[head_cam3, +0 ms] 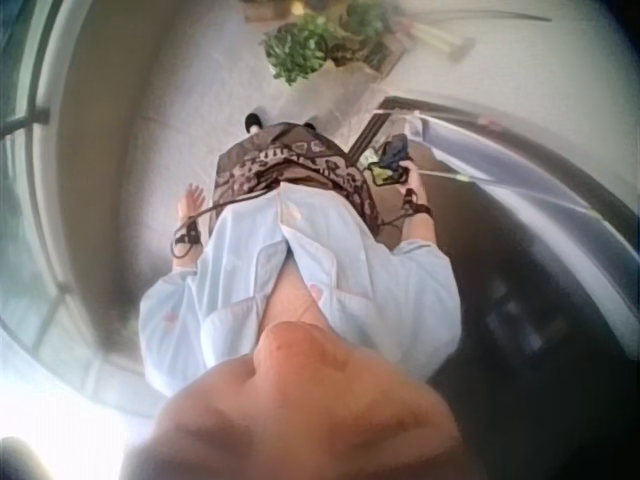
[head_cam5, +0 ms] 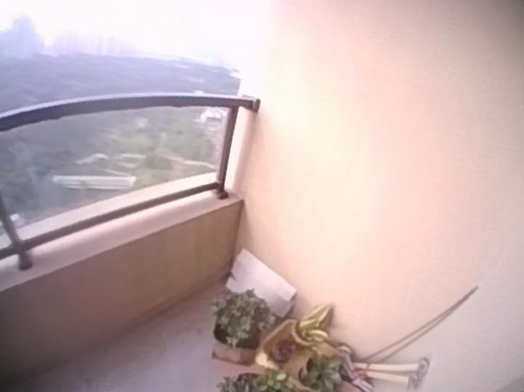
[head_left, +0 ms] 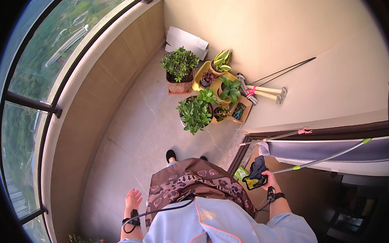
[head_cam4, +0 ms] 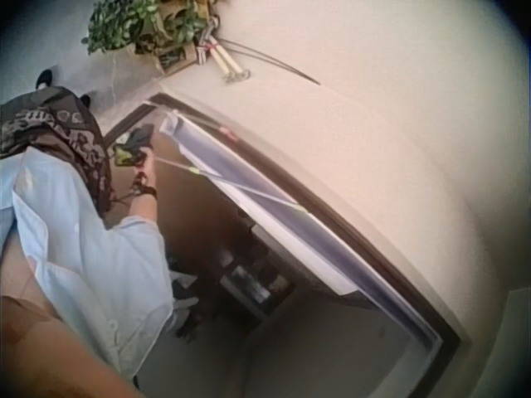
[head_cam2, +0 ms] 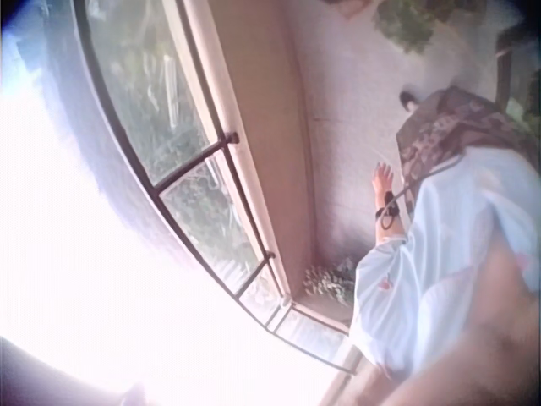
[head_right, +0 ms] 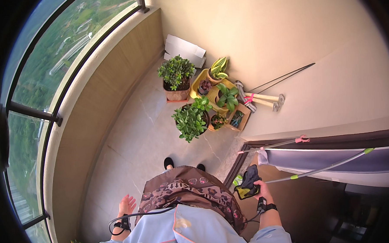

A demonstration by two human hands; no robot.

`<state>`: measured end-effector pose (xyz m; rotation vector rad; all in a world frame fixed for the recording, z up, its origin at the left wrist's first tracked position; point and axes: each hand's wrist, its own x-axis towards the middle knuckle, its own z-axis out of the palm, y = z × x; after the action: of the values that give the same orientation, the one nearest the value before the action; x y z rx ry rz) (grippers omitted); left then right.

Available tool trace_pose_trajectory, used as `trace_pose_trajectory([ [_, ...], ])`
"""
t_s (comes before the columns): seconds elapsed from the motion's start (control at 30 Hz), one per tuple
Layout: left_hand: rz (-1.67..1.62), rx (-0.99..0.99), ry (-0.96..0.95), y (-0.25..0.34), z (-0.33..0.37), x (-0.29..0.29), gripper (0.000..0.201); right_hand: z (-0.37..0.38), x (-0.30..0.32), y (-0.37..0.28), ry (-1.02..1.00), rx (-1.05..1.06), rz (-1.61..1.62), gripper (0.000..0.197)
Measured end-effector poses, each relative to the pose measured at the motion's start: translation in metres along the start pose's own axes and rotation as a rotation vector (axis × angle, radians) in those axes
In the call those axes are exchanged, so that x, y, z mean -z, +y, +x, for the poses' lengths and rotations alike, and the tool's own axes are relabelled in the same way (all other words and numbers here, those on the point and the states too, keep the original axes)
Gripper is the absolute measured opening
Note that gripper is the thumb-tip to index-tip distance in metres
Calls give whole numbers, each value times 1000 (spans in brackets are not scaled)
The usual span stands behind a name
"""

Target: The person wipes the leaves and pots of several potted plants on a balcony using a cloth. They move the pots to a tray, wipe the floor, and then sweep the balcony with a broom and dustpan.

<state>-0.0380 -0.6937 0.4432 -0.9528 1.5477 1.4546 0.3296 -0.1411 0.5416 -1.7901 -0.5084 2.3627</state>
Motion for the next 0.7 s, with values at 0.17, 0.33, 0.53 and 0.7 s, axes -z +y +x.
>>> trace_pose_trajectory([
  [0.17,50,93,92,-53,-36,-23,45,16,36,10,-29,-27,3,46],
  [0.33,59,8,8,-86,-60,-66,49,23,87,29,26,-98,92,48],
  [0.53,58,-83,-58,-93,-81,-93,50,28,125,41,46,-129,176,49],
  [0.7,86,-122,-17,-100,-85,-83,45,28,124,44,62,-111,123,47],
])
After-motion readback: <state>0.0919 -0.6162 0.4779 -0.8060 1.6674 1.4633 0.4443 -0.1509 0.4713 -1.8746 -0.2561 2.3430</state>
